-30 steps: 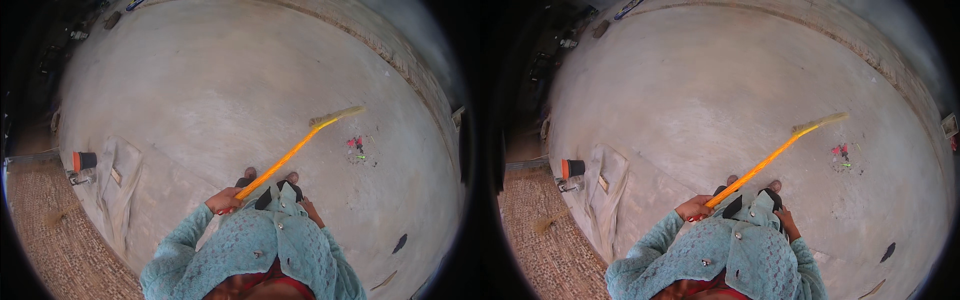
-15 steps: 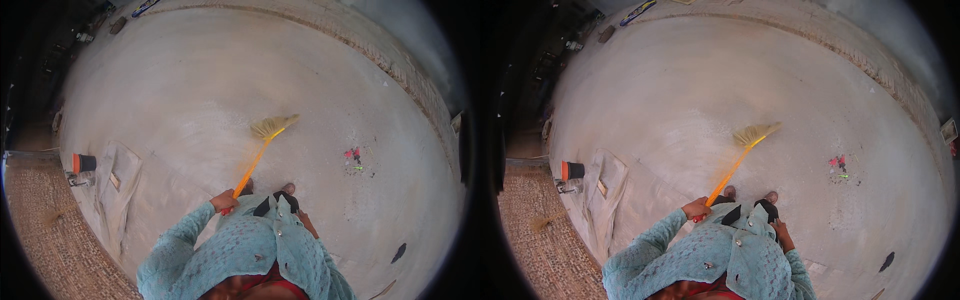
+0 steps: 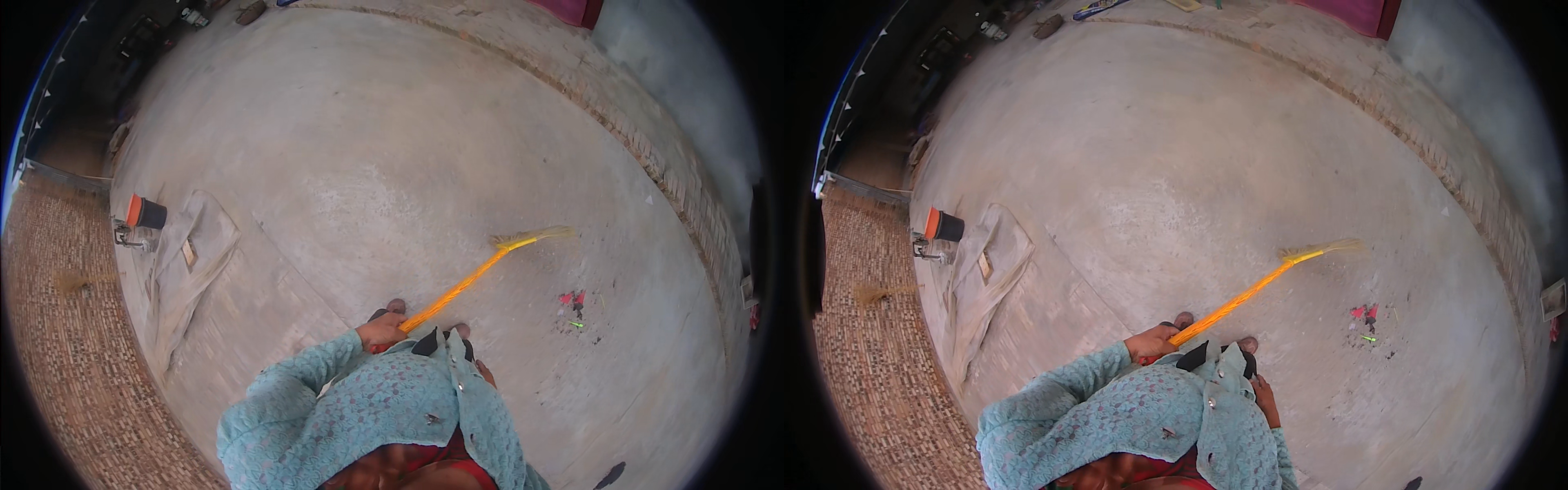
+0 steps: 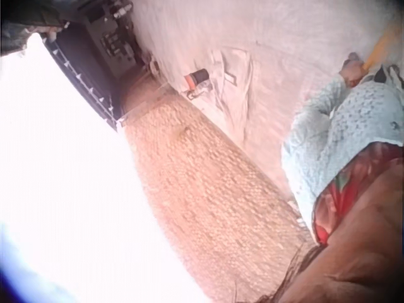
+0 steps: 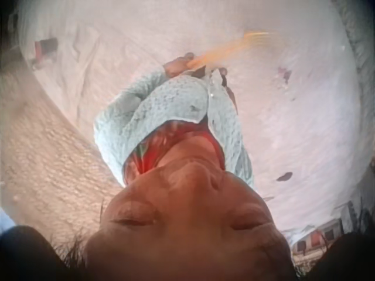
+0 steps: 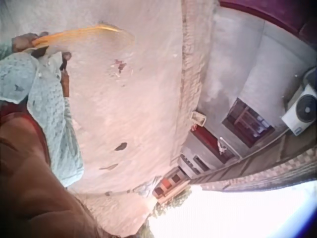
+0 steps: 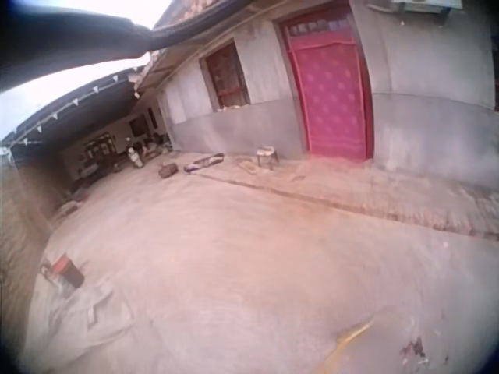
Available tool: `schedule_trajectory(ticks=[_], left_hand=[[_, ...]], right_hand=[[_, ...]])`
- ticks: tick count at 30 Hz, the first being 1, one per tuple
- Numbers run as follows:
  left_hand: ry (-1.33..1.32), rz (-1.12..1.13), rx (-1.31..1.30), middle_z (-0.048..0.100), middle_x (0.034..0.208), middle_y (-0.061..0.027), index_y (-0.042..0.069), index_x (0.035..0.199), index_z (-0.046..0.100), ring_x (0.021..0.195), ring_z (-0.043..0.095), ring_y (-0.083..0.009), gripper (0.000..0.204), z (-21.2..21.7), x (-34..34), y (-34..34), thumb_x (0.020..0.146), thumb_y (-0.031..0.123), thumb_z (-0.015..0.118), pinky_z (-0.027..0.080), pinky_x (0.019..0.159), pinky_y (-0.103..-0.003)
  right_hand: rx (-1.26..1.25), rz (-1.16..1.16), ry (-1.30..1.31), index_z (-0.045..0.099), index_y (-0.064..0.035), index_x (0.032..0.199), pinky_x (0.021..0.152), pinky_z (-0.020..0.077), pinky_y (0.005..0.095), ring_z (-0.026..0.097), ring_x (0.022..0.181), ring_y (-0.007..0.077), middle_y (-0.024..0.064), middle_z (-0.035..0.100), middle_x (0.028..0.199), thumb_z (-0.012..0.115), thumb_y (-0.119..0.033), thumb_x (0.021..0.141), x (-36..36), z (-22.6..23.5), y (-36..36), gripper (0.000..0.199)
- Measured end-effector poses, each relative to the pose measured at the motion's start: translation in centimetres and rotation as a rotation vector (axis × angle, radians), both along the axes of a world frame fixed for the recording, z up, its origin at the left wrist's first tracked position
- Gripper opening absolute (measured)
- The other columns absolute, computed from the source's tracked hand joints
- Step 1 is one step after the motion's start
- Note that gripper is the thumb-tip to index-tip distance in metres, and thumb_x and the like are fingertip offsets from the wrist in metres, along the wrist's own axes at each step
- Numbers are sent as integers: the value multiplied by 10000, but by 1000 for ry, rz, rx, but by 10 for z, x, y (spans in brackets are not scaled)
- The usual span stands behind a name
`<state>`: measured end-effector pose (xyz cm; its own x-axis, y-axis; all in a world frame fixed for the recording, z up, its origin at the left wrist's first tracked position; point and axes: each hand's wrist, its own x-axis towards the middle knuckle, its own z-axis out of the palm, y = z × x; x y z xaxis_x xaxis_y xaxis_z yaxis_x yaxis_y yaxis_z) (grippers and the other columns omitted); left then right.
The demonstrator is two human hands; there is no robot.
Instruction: The person sweeps a tiled floor using a yellow broom, moving debris and dust into a pile. The person walks around the area, sweeping different sections and gathering scattered items.
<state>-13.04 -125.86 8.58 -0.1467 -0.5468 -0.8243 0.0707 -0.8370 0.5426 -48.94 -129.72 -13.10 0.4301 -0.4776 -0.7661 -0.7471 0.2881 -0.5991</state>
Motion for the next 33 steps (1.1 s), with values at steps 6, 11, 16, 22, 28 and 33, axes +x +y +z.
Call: schedule_trajectory(ticks=[6,11,16,22,28,33], left_hand=[[-163,155,40,469,587,-40,20,880,464,393,425,-86,212,7,-14,-35,696,98,534,351,323,-223],[-356,150,92,478,545,-61,-30,814,459,391,442,-110,225,-40,-15,-60,655,94,559,352,308,-242],[-288,182,161,496,550,-73,-36,740,475,399,462,-127,173,-60,-16,-60,645,79,561,353,317,-249],[-110,260,188,484,548,-39,0,730,461,401,456,-98,146,16,-32,-64,646,54,567,359,333,-216],[65,471,85,475,557,-27,23,805,440,388,442,-87,169,14,-2,-67,688,49,558,337,313,-208],[55,418,-61,448,529,-34,21,888,418,352,406,-90,232,7,58,-88,700,77,544,319,293,-218]], right_hand=[[144,-339,-180,392,-1,1172,818,380,310,493,978,296,225,501,1057,450,-359,800,-49,-80,17,519],[164,-244,-119,387,-3,1181,742,412,300,528,898,230,156,544,998,444,-245,802,-50,-31,-6,453],[334,-370,-107,330,-34,1227,602,426,312,530,738,173,65,548,846,460,-188,787,-40,30,-41,484],[278,-233,-131,314,-54,1243,558,420,283,519,680,137,32,533,804,504,-224,758,-28,10,-77,548],[204,-296,-106,356,-78,1227,598,433,274,528,738,131,56,544,857,524,-240,759,57,56,-172,523],[41,-300,-221,351,-99,1232,692,447,295,544,828,173,63,546,910,502,-216,778,124,104,-246,492]])
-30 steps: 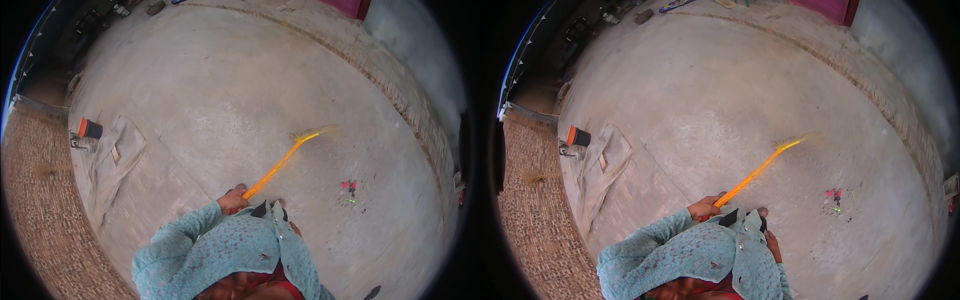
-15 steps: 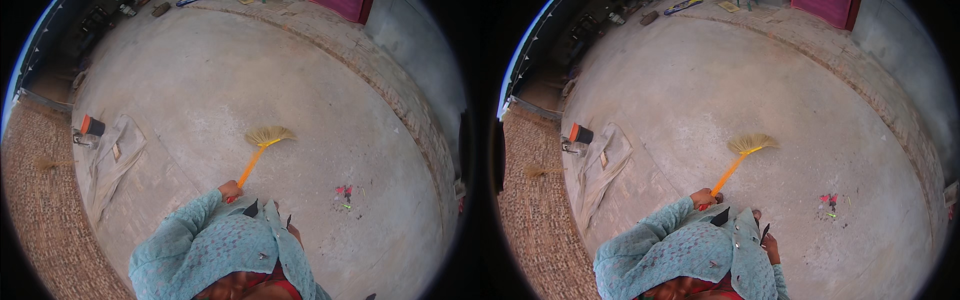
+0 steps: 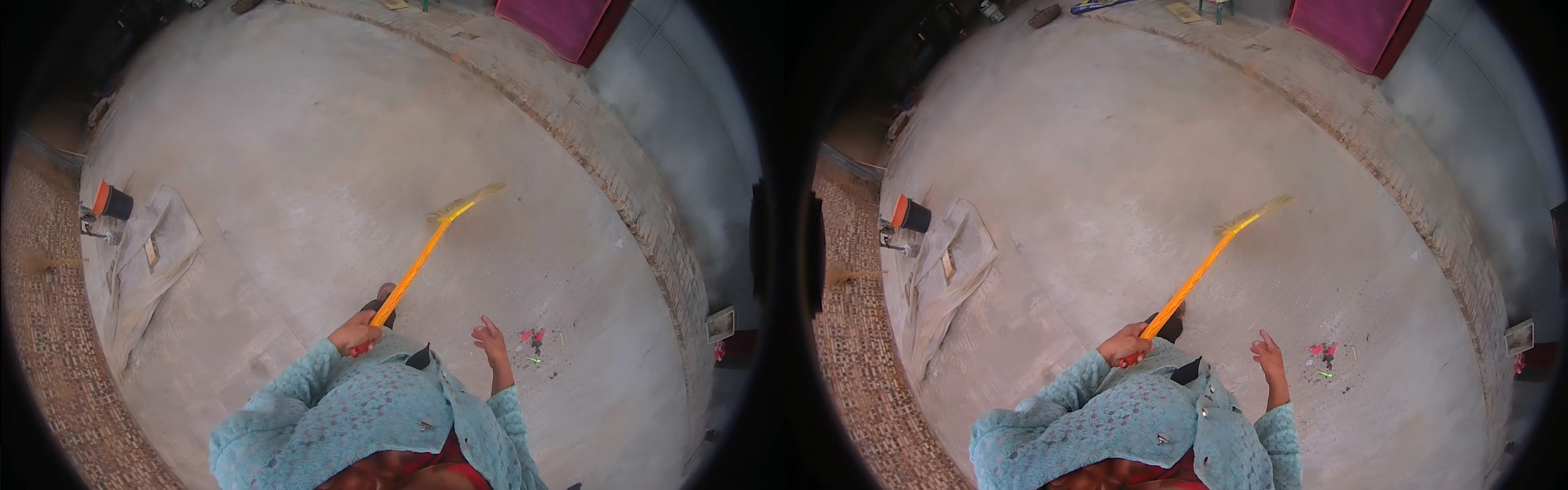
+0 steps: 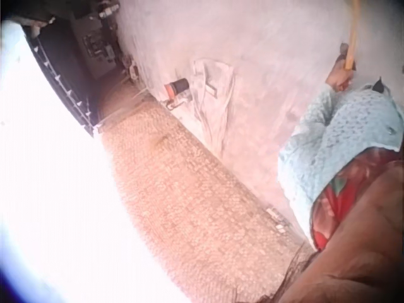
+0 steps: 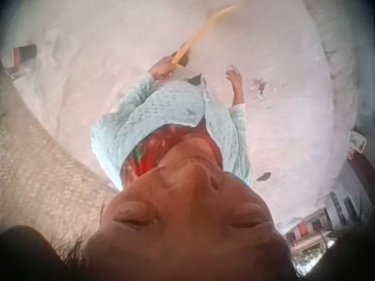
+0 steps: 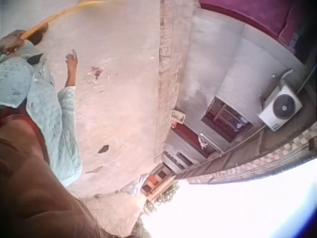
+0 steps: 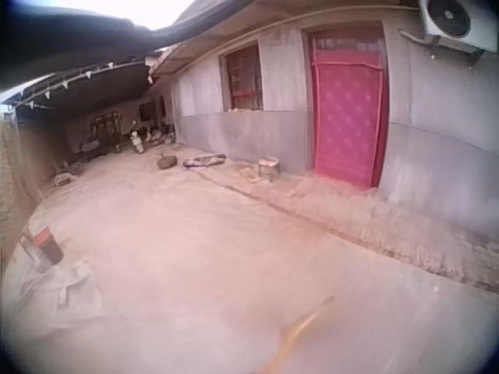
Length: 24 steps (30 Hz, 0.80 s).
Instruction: The person sweeps a tiled floor using a yellow broom, moving debris and dust into a pile. The person walks around the area, sweeping different sections and gathering scattered items.
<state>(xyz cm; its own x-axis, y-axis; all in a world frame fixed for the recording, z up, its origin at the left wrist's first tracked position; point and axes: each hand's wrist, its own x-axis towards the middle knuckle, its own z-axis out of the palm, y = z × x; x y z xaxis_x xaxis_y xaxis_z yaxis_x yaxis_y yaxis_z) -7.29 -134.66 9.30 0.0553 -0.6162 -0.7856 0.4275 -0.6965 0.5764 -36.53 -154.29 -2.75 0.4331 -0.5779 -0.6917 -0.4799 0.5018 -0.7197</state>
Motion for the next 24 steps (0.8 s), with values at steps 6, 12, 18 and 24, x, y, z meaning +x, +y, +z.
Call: schedule_trajectory(ticks=[6,12,18,24], left_hand=[[-40,33,-67,457,601,-29,12,919,409,392,430,-90,267,-27,67,-52,689,46,540,341,312,-219],[-277,147,-37,475,550,-88,-37,924,401,382,457,-143,291,-51,113,-96,672,54,515,341,300,-281],[-332,156,173,504,572,-119,-87,886,423,414,503,-174,300,-61,139,-149,655,65,539,382,331,-304],[-342,-113,299,536,582,-134,-97,749,486,431,524,-184,204,-39,109,-149,630,59,541,386,338,-310]], right_hand=[[58,-125,161,350,-89,1230,631,451,283,548,794,172,82,545,903,490,-177,779,-1,38,-14,480],[352,-289,319,356,-65,1213,620,458,280,560,778,175,87,553,887,531,-128,759,-44,28,19,491],[295,-75,214,347,-40,1205,638,461,260,563,796,166,107,554,914,530,-127,757,-71,-42,9,492],[88,177,-55,338,-14,1198,655,465,240,566,815,157,127,555,941,529,-126,755,-101,-130,-52,495]])
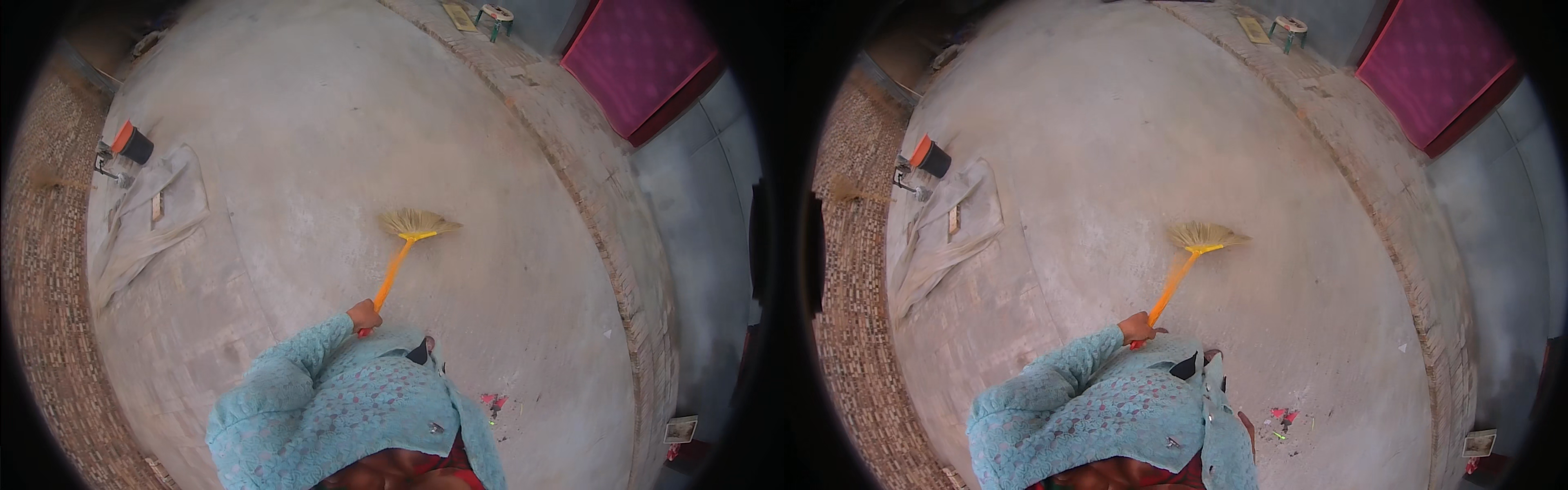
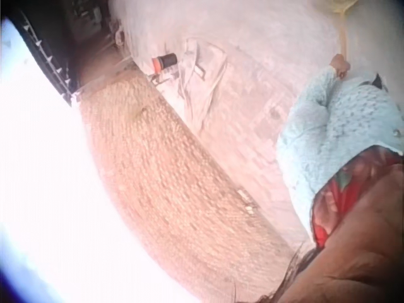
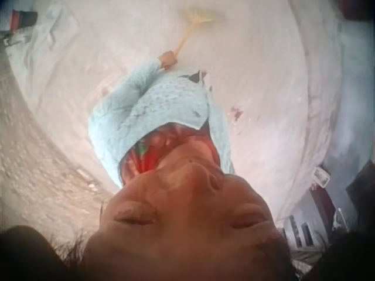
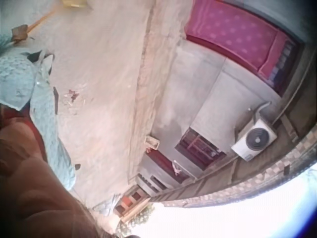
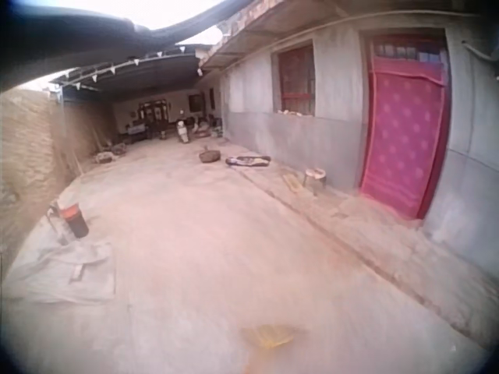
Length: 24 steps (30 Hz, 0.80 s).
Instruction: The person sweeps a tiled floor using a yellow broom, moving debris and dust into a pile. The person walks around the area, sweeping different sections and gathering scattered items.
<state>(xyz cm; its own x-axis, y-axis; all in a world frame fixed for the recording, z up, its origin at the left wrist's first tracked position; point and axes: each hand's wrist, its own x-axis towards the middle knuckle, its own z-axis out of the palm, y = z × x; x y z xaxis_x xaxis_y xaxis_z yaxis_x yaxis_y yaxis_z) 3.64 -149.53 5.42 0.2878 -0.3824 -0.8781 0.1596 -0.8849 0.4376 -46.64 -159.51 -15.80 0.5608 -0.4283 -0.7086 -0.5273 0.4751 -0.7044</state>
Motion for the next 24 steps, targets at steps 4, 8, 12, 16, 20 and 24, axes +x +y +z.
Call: schedule_trajectory(ticks=[4,8,12,16,20,24], left_hand=[[93,16,-56,532,573,-103,-67,692,506,419,508,-160,161,-16,-32,3,603,60,553,380,338,-303],[227,236,-146,515,550,-61,-39,679,514,388,466,-122,133,15,-45,-12,605,62,560,360,322,-267],[371,377,-164,518,606,-36,-20,859,502,396,459,-85,210,59,-25,-16,663,32,557,359,321,-211],[352,658,-293,519,611,-43,-8,880,471,396,464,-80,210,84,-10,-8,680,14,527,361,314,-208],[133,742,-362,497,586,-36,-5,880,451,380,447,-83,207,93,20,5,683,13,513,357,307,-210],[-77,878,-382,473,558,-42,0,808,443,360,426,-101,156,75,83,22,667,23,505,346,295,-224]], right_hand=[[-100,-16,64,329,-34,1210,627,474,274,565,795,195,134,549,929,491,-140,779,23,40,-58,473],[274,-426,103,329,-63,1220,582,476,315,564,752,223,136,547,889,447,-134,796,64,108,-103,446],[279,-322,209,337,-65,1218,565,475,314,568,728,219,132,550,873,446,-123,793,41,83,-124,443],[275,-203,273,344,-67,1216,549,475,313,572,704,215,128,552,856,446,-112,789,36,58,-142,441],[177,-221,285,348,-72,1216,539,475,298,574,689,206,121,555,851,455,-93,778,80,78,-172,452],[93,-287,312,342,-73,1223,534,472,278,572,680,194,112,556,856,463,-75,767,135,103,-206,473]])
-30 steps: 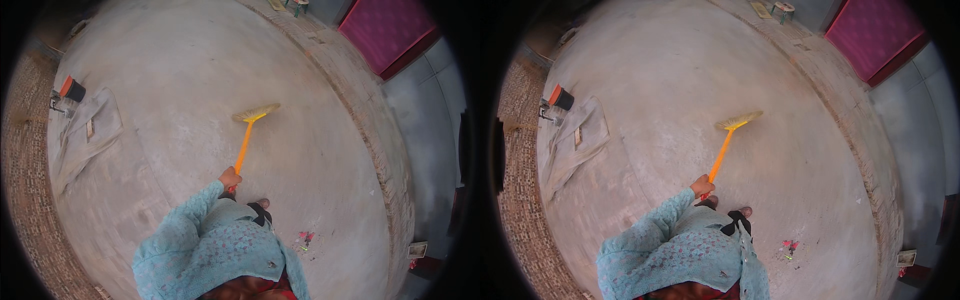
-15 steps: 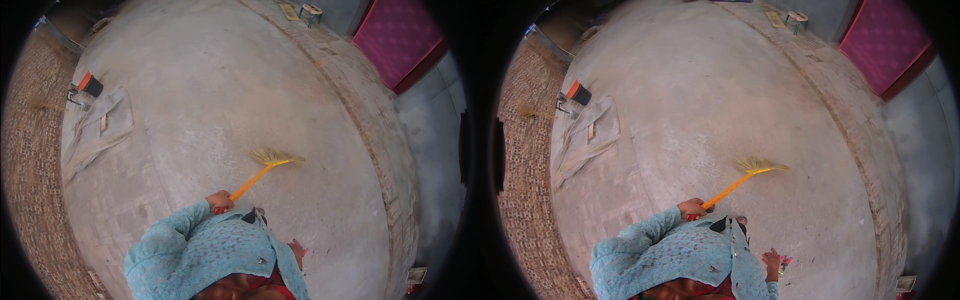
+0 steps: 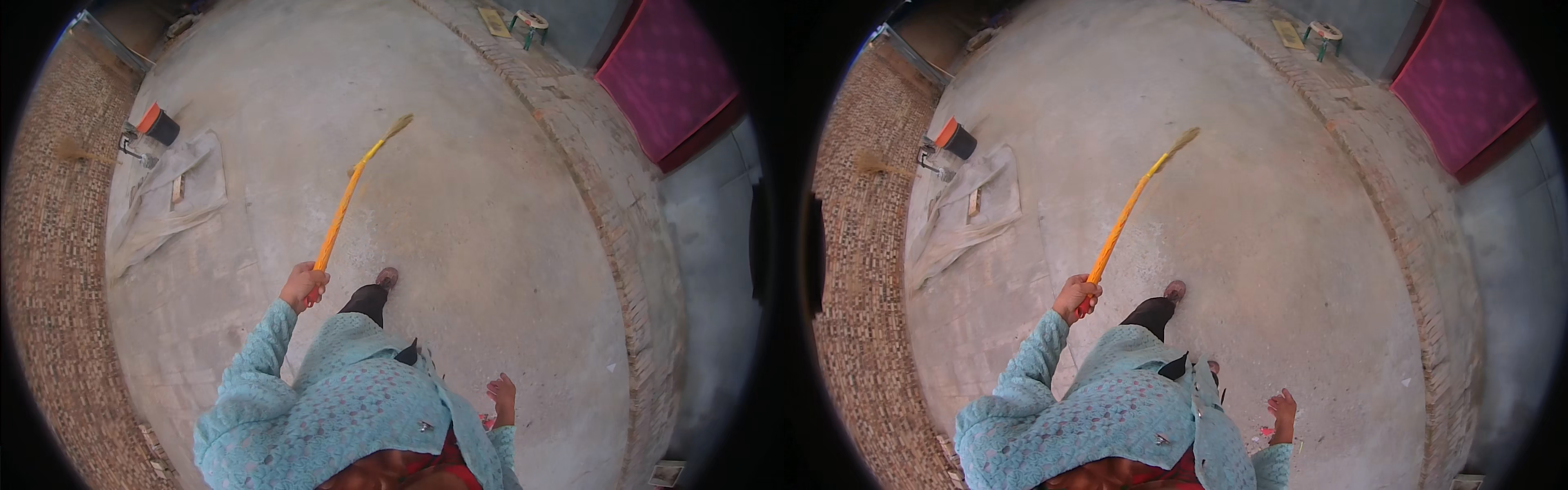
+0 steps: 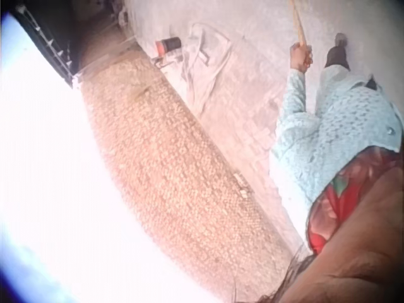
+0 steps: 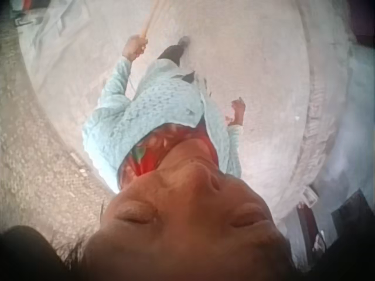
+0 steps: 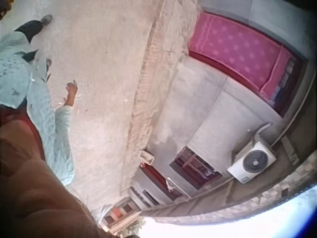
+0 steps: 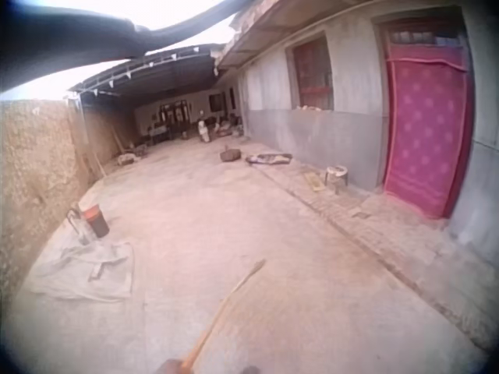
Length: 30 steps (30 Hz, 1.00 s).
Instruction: The person sweeps a tiled floor using a yellow broom, moving debris and dust into a pile. The person walks around the area, sweeping different sections and gathering scattered items.
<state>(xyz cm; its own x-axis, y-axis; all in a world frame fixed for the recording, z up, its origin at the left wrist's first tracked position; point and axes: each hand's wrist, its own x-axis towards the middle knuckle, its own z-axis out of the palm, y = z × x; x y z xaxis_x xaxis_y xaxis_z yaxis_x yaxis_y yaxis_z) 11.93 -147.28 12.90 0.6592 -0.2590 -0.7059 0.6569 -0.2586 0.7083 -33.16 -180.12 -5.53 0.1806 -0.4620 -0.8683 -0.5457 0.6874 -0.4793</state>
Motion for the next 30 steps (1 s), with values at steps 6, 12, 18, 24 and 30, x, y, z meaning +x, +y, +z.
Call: schedule_trajectory(ticks=[6,12,18,24,30], left_hand=[[-215,187,188,449,515,-76,-19,755,423,322,392,-137,129,-60,157,7,657,29,490,315,261,-257],[-152,415,242,458,525,-97,-37,770,420,351,438,-165,130,-152,337,-27,659,11,468,337,265,-291],[26,399,195,471,542,-95,-51,761,423,391,478,-186,113,-223,429,-109,676,15,458,380,304,-320],[60,-200,400,517,591,-121,-49,797,419,421,522,-204,163,-269,419,-200,664,24,479,415,334,-340],[-287,-618,583,558,716,-230,-67,954,334,698,574,-347,404,-304,282,-188,656,121,533,473,601,-395]], right_hand=[[-109,24,68,322,-50,1230,559,471,288,559,708,200,105,529,877,439,-142,795,35,47,-23,460],[-10,-105,269,296,-66,1245,541,469,317,563,669,204,121,547,789,405,-123,788,41,90,23,473],[155,56,345,343,-56,1185,567,464,324,563,681,216,139,553,798,419,-137,784,122,60,58,416],[170,238,293,377,-48,1127,587,463,329,562,706,228,150,552,826,429,-147,775,217,30,56,370],[164,273,286,411,-40,1069,607,461,333,561,732,240,162,551,854,440,-157,765,217,27,42,327]])
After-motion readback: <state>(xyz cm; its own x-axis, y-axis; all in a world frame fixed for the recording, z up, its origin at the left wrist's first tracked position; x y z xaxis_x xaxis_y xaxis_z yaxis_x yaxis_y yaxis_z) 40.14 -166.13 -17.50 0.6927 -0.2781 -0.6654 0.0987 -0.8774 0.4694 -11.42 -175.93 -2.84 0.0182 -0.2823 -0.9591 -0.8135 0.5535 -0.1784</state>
